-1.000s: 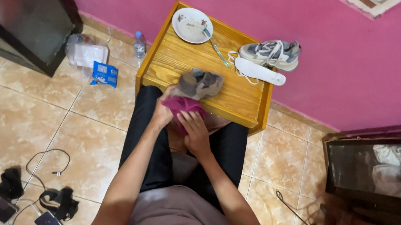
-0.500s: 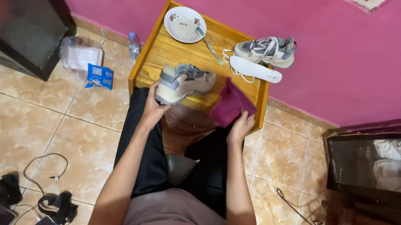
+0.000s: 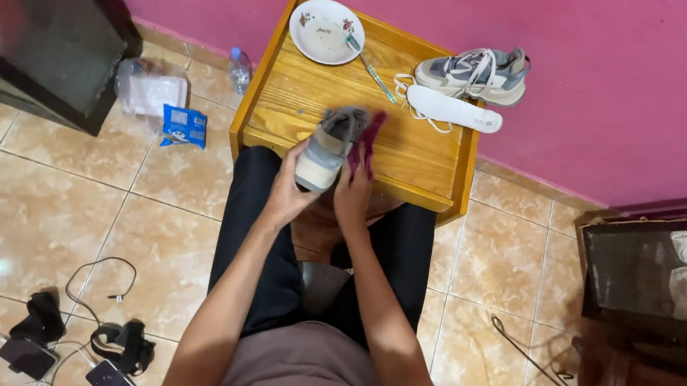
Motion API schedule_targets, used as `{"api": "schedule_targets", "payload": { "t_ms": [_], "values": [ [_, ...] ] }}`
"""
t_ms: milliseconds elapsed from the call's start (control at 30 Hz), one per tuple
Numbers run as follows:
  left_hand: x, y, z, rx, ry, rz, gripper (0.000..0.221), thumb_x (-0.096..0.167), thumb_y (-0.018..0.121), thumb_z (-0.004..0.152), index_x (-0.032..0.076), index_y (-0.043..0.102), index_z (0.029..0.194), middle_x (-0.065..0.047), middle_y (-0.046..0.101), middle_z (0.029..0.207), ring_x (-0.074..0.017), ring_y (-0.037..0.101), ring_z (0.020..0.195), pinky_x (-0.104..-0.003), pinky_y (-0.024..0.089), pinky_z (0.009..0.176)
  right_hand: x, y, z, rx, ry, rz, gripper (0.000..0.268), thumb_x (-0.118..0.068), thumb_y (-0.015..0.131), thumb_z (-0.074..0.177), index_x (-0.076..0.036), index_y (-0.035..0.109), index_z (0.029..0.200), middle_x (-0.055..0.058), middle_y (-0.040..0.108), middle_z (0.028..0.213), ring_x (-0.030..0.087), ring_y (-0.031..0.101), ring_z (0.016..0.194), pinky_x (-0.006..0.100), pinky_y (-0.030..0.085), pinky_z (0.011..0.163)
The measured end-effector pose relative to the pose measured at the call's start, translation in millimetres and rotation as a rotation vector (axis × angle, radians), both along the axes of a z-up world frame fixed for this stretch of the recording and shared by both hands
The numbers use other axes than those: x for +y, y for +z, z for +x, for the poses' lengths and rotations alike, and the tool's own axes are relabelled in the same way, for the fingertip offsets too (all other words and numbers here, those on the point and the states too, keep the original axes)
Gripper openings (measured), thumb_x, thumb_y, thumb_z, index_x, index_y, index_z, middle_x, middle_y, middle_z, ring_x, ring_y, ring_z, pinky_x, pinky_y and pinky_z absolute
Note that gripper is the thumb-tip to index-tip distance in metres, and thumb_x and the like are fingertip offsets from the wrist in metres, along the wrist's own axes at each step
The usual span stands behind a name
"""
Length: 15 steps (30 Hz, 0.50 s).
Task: The person is cleaning a grey and white sneaker by wiping it thoroughly with a purple cloth.
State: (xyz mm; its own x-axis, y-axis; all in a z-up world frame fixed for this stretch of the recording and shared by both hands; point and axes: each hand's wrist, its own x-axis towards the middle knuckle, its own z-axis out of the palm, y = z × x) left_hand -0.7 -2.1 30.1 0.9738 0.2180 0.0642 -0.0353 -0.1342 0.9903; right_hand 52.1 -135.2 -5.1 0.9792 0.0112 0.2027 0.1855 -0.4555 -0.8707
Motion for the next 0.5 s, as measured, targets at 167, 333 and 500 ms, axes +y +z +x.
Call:
{"api": "schedule_targets", "payload": {
  "t_ms": [167, 333, 500],
  "values": [
    [0, -9, -5, 0.073, 0.014, 0.044, 0.094, 0.005, 0.082, 0.071, 0.013, 0.035, 0.152, -0.026, 0.041, 0.152, -0.0476, 0.036, 0.144, -0.060, 0.030, 0.120, -4, 17, -49, 0.255, 0.019, 0.098, 0.047, -0.037, 0.048, 0.109, -0.002, 0.063, 0.136, 0.021, 0.066, 0.132, 0.031, 0.059, 0.128, 0.048, 0.041, 0.112],
    [3, -6, -5, 0.164, 0.022, -0.042, 0.092, 0.004, 0.081, 0.071, 0.018, 0.038, 0.151, -0.021, 0.046, 0.152, -0.0449, 0.037, 0.145, -0.062, 0.029, 0.120, -25, 5, -75, 0.356, 0.098, 0.211, 0.043, -0.040, 0.050, 0.109, -0.007, 0.071, 0.125, 0.013, 0.072, 0.124, 0.025, 0.067, 0.118, 0.044, 0.046, 0.108],
    [9, -6, 0, 0.204, 0.121, -0.242, 0.075, 0.001, 0.077, 0.077, 0.017, 0.046, 0.144, -0.020, 0.047, 0.152, -0.0440, 0.035, 0.146, -0.061, 0.034, 0.116, -91, -11, -7, 0.199, -0.229, 0.499, 0.049, -0.041, 0.070, 0.098, 0.002, 0.067, 0.121, 0.020, 0.067, 0.112, 0.026, 0.060, 0.110, 0.048, 0.039, 0.104]
  ]
}}
